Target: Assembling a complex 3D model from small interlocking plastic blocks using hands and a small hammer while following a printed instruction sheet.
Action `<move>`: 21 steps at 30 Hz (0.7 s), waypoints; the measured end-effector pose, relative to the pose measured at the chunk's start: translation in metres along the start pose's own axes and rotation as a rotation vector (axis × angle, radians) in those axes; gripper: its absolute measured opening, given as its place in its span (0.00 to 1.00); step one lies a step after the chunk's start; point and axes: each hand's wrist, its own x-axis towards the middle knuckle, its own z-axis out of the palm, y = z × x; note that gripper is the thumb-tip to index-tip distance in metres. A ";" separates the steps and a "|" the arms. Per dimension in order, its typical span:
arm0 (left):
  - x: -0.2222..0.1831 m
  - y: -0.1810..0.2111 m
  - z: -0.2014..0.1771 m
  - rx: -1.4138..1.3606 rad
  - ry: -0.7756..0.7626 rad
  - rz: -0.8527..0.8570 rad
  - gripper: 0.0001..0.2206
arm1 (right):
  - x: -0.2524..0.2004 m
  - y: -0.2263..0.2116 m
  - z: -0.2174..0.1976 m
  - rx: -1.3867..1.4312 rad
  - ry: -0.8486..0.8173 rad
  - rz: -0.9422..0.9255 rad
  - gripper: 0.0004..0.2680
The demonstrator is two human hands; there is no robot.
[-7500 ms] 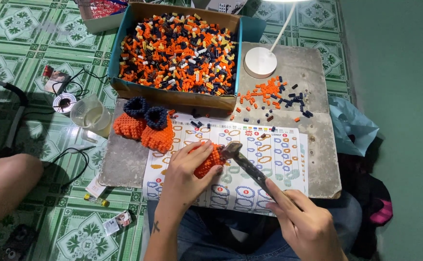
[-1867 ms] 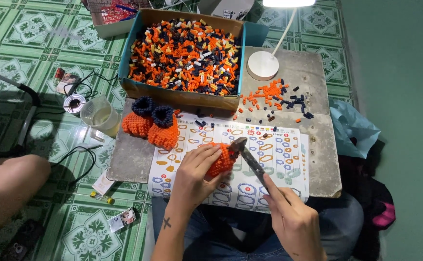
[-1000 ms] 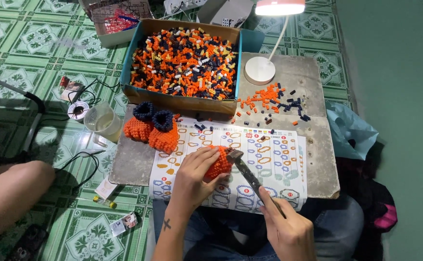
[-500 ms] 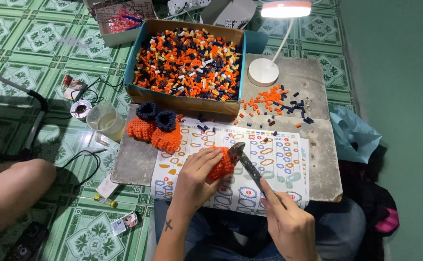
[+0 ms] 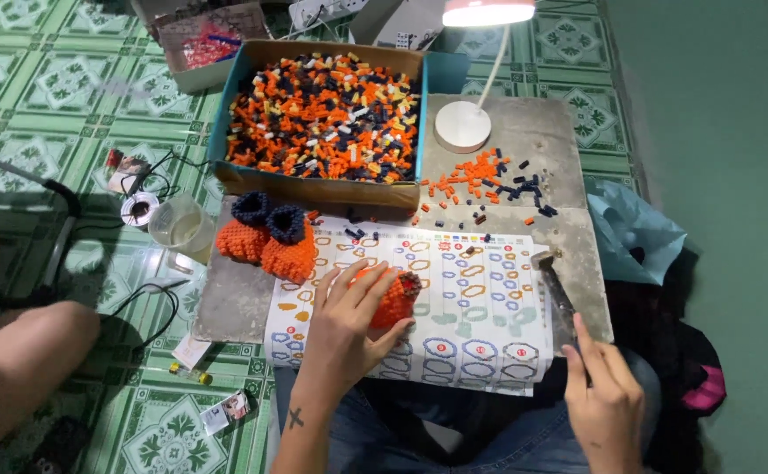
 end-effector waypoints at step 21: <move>0.026 0.009 -0.004 -0.032 -0.024 -0.021 0.25 | -0.003 0.070 0.052 -0.295 -0.243 -0.043 0.31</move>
